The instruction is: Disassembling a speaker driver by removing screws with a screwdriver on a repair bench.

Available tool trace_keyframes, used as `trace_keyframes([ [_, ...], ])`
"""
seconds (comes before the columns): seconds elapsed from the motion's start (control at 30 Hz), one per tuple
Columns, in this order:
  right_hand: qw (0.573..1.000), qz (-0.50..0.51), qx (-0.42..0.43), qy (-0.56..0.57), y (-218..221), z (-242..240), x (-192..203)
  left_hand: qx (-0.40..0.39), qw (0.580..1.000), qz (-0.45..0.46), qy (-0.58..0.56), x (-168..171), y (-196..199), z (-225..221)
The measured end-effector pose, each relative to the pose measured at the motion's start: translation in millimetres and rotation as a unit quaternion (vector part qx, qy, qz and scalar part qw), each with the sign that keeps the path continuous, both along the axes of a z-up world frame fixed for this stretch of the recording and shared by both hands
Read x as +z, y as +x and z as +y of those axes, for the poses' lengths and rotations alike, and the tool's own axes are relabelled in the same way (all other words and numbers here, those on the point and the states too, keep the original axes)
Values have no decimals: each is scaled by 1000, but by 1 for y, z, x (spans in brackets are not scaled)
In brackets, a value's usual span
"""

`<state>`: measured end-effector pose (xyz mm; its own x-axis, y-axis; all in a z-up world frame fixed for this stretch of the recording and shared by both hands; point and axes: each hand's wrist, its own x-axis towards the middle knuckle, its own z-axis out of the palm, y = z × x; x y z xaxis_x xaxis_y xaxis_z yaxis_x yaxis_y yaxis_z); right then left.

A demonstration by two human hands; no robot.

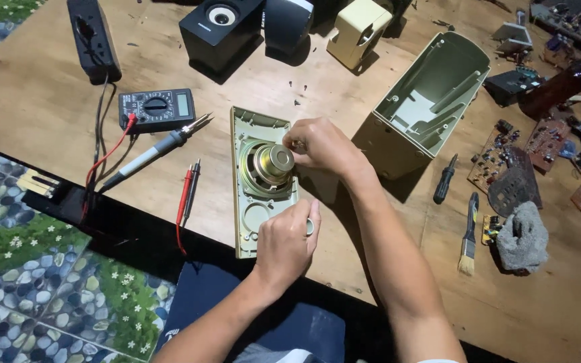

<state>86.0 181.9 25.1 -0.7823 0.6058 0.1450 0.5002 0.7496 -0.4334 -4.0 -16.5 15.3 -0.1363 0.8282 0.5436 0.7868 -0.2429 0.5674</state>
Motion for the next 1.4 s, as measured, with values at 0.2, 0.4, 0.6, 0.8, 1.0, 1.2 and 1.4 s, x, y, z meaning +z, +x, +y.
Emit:
trace_keyframes([
  [0.2,999,-36,5,27,-2,-7,3,-7,999,-44,-6,-4,-8,-2],
  [0.4,996,-63,-16,55,-4,-4,-12,-9,998,-55,-12,-7,-11,-4],
  [0.6,999,-26,-8,19,-5,-9,1,-6,999,-50,-2,-1,-13,-5],
  [0.8,1000,-3,-14,-15,-11,-15,18,-1,999,-47,1,-6,-14,-5],
  [1.0,1000,7,-4,-23,-5,3,-12,-3,999,-50,-4,-1,-15,-6],
  [1.2,999,23,-6,-21,-5,-1,-6,-5,999,-52,-4,-4,-15,-4],
  [1.4,998,36,-23,-38,-8,0,-9,-4,998,-55,3,-3,-16,-5],
])
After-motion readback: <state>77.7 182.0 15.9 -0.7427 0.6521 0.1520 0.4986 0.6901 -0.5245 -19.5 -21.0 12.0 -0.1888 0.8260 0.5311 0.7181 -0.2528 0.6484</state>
